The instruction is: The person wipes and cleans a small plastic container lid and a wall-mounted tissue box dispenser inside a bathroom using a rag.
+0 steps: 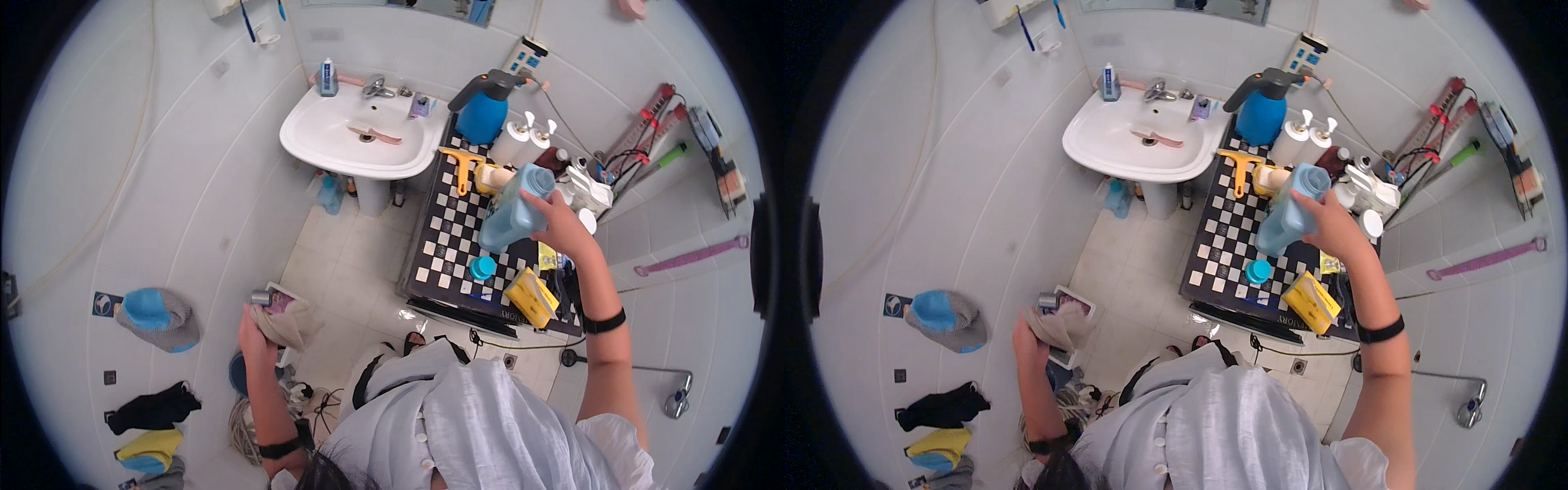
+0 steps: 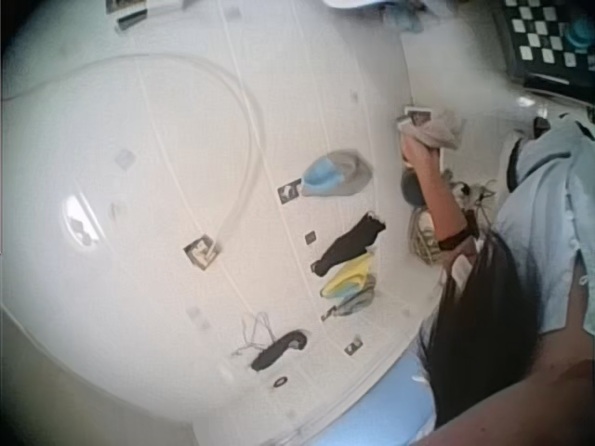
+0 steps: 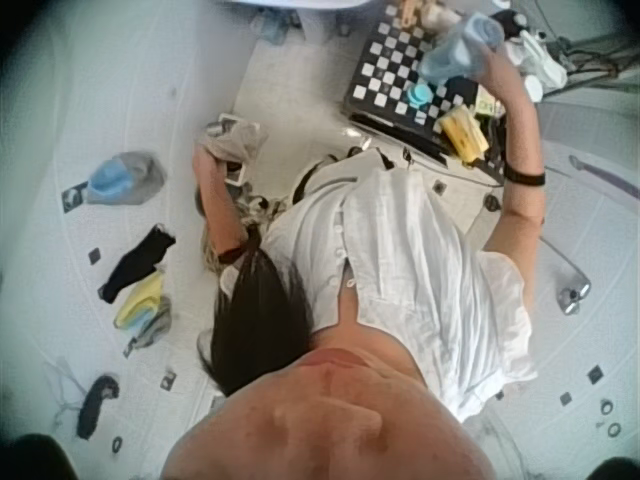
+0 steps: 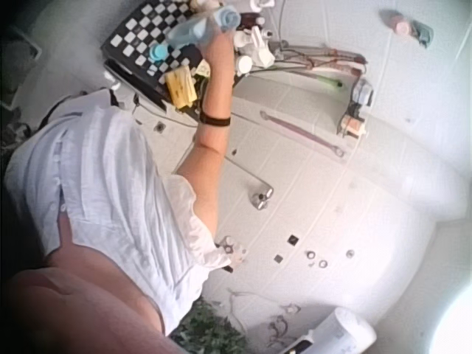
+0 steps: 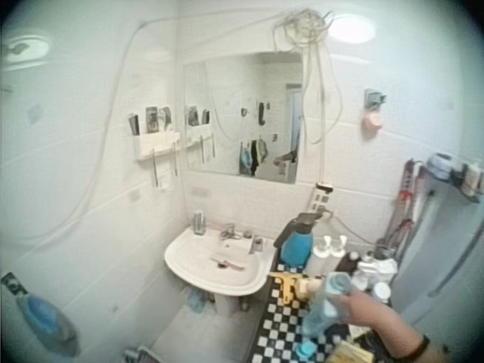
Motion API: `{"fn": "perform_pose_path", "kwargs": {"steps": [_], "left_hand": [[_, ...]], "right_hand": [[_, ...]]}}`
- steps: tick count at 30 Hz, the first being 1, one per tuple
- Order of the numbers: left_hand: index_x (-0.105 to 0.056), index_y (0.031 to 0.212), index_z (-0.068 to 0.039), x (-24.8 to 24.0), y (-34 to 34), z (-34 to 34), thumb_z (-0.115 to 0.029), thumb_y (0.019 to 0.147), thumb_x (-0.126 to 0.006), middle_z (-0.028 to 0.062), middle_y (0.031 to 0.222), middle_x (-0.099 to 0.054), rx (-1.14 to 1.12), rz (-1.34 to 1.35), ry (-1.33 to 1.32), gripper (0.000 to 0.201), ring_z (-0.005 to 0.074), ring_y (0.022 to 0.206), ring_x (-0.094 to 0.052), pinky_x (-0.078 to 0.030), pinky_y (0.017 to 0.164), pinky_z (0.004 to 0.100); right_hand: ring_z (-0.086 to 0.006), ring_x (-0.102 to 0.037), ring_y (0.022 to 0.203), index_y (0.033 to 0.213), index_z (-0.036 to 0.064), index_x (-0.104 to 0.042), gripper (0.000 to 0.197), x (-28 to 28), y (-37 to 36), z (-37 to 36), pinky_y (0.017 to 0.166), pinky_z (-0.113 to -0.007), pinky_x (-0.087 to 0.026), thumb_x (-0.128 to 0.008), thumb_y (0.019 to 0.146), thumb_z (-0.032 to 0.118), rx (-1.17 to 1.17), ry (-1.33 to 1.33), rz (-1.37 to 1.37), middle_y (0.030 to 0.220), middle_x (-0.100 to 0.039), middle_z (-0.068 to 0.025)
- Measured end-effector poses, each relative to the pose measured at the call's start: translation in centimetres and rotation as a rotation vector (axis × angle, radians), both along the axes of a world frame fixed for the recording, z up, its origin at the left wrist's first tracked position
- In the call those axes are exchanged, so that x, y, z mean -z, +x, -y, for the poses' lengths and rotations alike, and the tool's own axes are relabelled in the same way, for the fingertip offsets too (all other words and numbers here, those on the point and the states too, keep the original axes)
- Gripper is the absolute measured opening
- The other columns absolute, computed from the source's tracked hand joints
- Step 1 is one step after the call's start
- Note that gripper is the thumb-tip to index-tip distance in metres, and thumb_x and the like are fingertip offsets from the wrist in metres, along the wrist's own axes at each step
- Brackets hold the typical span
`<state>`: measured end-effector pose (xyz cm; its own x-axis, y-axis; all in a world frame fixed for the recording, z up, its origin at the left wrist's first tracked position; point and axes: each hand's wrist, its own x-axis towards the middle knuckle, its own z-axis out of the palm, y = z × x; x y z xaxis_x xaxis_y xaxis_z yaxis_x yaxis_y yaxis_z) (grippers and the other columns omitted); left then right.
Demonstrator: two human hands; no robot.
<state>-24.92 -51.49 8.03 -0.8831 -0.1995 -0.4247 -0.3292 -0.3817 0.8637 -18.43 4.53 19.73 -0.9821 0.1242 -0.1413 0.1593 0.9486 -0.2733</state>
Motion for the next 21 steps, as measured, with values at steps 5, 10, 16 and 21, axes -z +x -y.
{"fn": "perform_pose_path", "kwargs": {"steps": [5,10,16,21], "left_hand": [[-0.056,0.104,-0.008,-0.1,-4.8,-1.7,-0.022,0.097,-0.054,0.0025,0.095,-0.057,0.110,-0.044,0.449,0.016,0.0161,0.094,-0.058,-0.050,0.085,0.0351],[-0.054,0.113,-0.003,-2.6,-11.1,-6.8,-0.009,0.093,-0.054,0.0077,0.109,-0.058,0.365,-0.215,0.440,0.021,0.0190,0.104,-0.057,-0.046,0.096,0.0345],[-0.048,0.126,0.000,-3.4,-19.2,-6.8,-0.003,0.090,-0.052,0.0122,0.119,-0.056,0.566,-0.218,0.613,0.037,0.0234,0.113,-0.054,-0.044,0.100,0.0385],[-0.046,0.129,0.000,-2.4,-24.3,-6.9,0.000,0.087,-0.054,0.0153,0.123,-0.054,0.832,-0.102,0.677,0.043,0.0272,0.118,-0.053,-0.042,0.103,0.0413]], "right_hand": [[-0.0323,-0.058,0.093,0.140,0.0175,-0.047,0.072,-1.9,0.5,4.9,0.082,-0.039,-0.049,-0.075,0.074,0.006,0.209,-0.030,-0.249,0.110,-0.054,-0.0154],[-0.0250,-0.060,0.086,0.125,0.0077,-0.059,0.048,-0.7,-0.9,11.8,0.078,-0.034,-0.049,-0.071,0.078,0.004,0.146,-0.436,-0.306,0.096,-0.060,-0.0129],[-0.0181,-0.063,0.080,0.132,0.0076,-0.054,0.052,4.5,-8.5,23.1,0.077,-0.029,-0.053,-0.071,0.083,0.006,0.018,-0.804,-0.086,0.088,-0.064,-0.0089],[-0.0104,-0.061,0.085,0.144,0.0081,-0.034,0.066,7.5,-16.9,30.9,0.077,-0.026,-0.052,-0.068,0.088,0.010,0.133,-1.047,-0.020,0.096,-0.064,-0.0069]]}}
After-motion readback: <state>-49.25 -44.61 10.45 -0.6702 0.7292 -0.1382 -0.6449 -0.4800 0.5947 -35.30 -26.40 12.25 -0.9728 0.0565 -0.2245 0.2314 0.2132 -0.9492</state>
